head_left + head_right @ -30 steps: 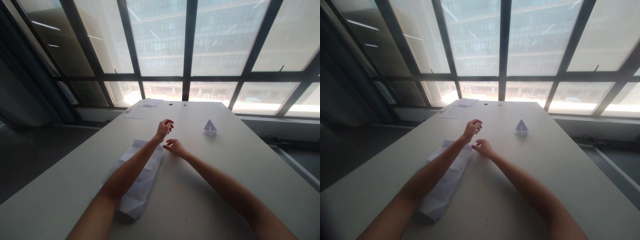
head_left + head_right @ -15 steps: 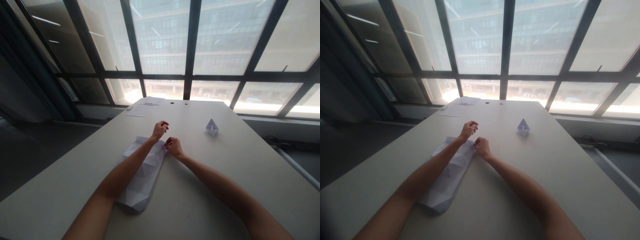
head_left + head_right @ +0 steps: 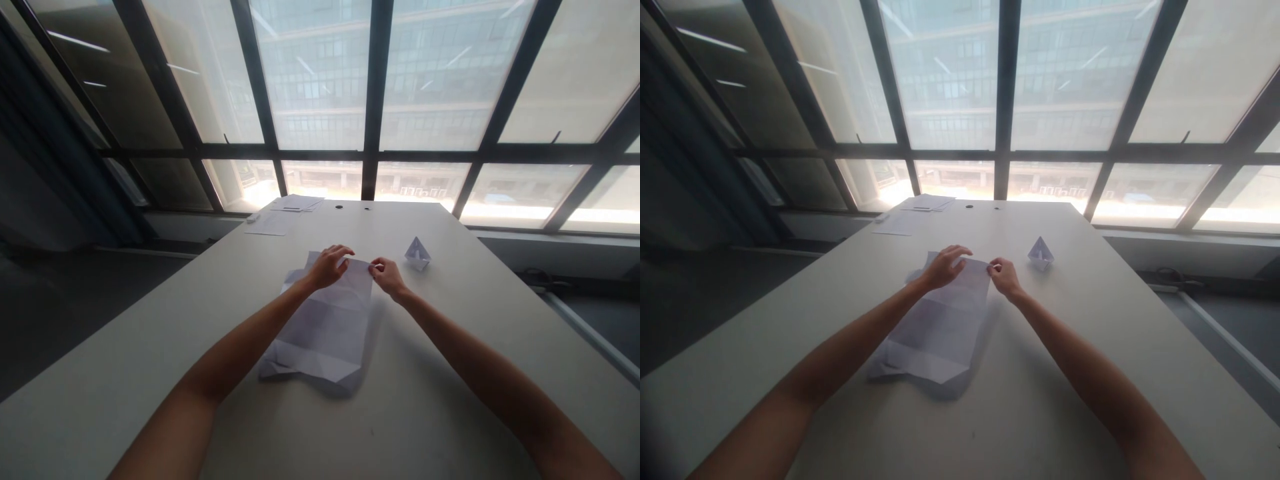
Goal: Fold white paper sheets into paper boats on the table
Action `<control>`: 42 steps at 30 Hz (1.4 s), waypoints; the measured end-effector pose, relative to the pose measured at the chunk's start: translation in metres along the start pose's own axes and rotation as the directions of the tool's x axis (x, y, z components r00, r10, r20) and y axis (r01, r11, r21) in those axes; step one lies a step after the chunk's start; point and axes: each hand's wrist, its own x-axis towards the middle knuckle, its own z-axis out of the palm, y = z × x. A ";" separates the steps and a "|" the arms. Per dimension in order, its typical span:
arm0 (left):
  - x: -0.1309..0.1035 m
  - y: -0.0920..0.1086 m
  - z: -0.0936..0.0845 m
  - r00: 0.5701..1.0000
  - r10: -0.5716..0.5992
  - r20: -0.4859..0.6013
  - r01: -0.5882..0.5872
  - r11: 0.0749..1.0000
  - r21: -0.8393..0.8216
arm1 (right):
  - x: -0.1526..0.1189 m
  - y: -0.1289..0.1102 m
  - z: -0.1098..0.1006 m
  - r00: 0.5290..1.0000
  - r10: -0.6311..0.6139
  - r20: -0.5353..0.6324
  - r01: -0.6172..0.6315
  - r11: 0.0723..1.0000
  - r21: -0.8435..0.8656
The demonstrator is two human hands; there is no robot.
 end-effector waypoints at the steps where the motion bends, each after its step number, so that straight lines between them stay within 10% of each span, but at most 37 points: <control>1: 0.000 0.005 0.008 0.997 0.044 0.061 -0.044 0.999 0.002 | 0.002 0.007 -0.017 1.000 0.001 -0.013 -0.001 1.000 -0.019; 5: -0.005 0.018 0.051 0.957 0.174 0.231 -0.172 0.985 -0.030 | 0.001 0.033 -0.081 0.997 0.022 -0.078 -0.029 0.995 -0.095; 11: -0.032 0.017 0.082 0.959 -0.038 0.280 0.027 0.999 0.044 | -0.019 0.050 -0.137 0.990 0.041 -0.132 -0.067 0.979 -0.195; 22: -0.071 0.005 -0.021 0.725 0.337 0.601 -0.269 0.942 -0.202 | -0.020 0.064 -0.147 0.997 -0.024 -0.070 0.002 0.954 -0.301; 28: -0.018 0.015 -0.018 0.950 0.166 0.266 -0.149 0.985 -0.084 | -0.019 0.062 -0.140 0.997 -0.033 -0.067 0.010 0.946 -0.323; 34: 0.036 0.032 0.058 0.946 0.236 0.221 -0.199 0.964 -0.177 | -0.025 0.063 -0.138 0.996 -0.060 -0.073 0.031 0.936 -0.349; 42: 0.005 0.009 0.095 0.979 0.082 0.186 -0.039 0.973 -0.227 | -0.027 0.067 -0.134 0.994 -0.069 -0.088 0.029 0.916 -0.400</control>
